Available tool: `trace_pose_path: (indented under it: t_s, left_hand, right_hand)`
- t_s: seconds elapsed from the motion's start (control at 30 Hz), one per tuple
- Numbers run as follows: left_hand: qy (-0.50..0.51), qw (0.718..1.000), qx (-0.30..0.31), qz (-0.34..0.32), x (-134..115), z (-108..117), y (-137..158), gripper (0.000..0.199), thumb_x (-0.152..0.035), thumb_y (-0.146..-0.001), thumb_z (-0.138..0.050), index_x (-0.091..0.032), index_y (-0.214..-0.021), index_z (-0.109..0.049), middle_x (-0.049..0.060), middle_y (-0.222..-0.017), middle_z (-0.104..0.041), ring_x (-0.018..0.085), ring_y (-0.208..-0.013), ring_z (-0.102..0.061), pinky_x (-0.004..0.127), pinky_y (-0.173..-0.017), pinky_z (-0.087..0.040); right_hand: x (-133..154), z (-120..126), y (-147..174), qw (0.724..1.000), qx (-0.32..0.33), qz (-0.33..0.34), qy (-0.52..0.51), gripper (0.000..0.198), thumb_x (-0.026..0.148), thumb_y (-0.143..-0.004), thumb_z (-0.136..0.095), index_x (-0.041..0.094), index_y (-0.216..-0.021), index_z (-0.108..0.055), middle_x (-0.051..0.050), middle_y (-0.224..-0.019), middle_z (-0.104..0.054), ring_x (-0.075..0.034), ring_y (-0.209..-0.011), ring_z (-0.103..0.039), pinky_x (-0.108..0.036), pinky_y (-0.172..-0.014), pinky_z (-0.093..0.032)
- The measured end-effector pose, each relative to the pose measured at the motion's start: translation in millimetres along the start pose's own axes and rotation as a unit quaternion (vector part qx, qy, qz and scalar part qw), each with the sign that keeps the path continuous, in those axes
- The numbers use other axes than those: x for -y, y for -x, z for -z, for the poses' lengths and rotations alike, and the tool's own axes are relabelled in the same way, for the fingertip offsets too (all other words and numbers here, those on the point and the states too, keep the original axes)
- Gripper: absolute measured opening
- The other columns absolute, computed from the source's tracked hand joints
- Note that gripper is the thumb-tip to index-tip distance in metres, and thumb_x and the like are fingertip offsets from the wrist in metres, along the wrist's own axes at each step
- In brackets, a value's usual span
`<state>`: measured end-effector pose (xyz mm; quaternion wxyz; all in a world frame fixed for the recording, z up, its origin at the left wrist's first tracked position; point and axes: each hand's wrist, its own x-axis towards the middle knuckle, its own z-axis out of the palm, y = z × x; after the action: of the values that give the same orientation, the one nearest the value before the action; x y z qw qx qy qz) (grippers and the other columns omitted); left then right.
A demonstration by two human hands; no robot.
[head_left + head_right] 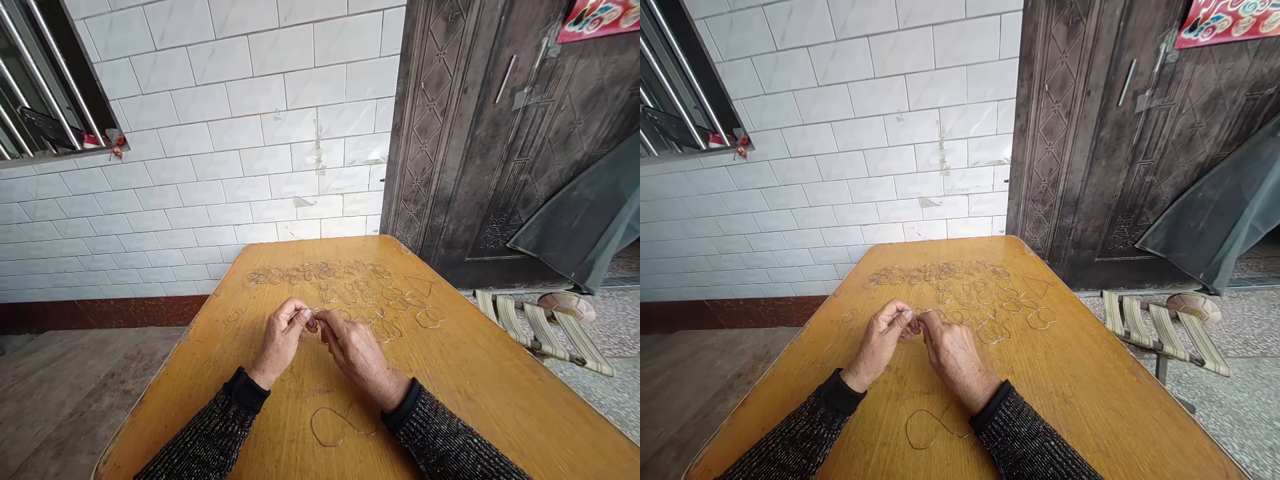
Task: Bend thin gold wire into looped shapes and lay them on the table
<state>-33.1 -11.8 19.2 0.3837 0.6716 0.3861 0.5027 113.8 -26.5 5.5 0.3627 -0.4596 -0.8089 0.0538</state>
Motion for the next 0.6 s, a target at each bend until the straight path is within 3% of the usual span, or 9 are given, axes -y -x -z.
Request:
trace_pose_path:
  t_s: [0.13,0.37,0.6]
  left_hand:
    - [0.065,0.997,-0.031,0.018,4,-3,-1,0.020,-0.034,-0.080,-0.049,-0.017,-0.070,-0.050,0.000,-0.066,-0.056,0.012,-0.063,-0.056,0.020,-0.054,-0.042]
    - [0.130,0.984,-0.113,0.040,2,3,-6,0.018,-0.033,-0.074,-0.056,-0.016,-0.071,-0.050,0.000,-0.066,-0.056,0.011,-0.060,-0.056,0.020,-0.053,-0.043]
    - [0.204,0.966,-0.147,0.056,3,15,-15,0.019,-0.031,-0.069,-0.062,-0.016,-0.068,-0.050,-0.002,-0.063,-0.055,0.008,-0.055,-0.055,0.018,-0.052,-0.041]
  right_hand:
    - [0,-4,1,0.999,0.019,-0.005,-0.039,0.019,0.015,-0.086,-0.033,0.016,-0.092,-0.051,-0.001,-0.062,-0.061,-0.010,-0.046,-0.054,-0.018,-0.047,-0.032]
    - [2,-7,-1,0.992,0.040,-0.039,-0.117,0.023,0.023,-0.090,-0.029,0.019,-0.075,-0.045,0.001,-0.052,-0.056,-0.010,-0.041,-0.050,-0.019,-0.047,-0.034]
    - [8,-2,-2,0.983,0.069,-0.067,-0.157,0.025,0.023,-0.090,-0.029,0.020,-0.068,-0.042,0.002,-0.046,-0.053,-0.010,-0.040,-0.051,-0.020,-0.049,-0.037]
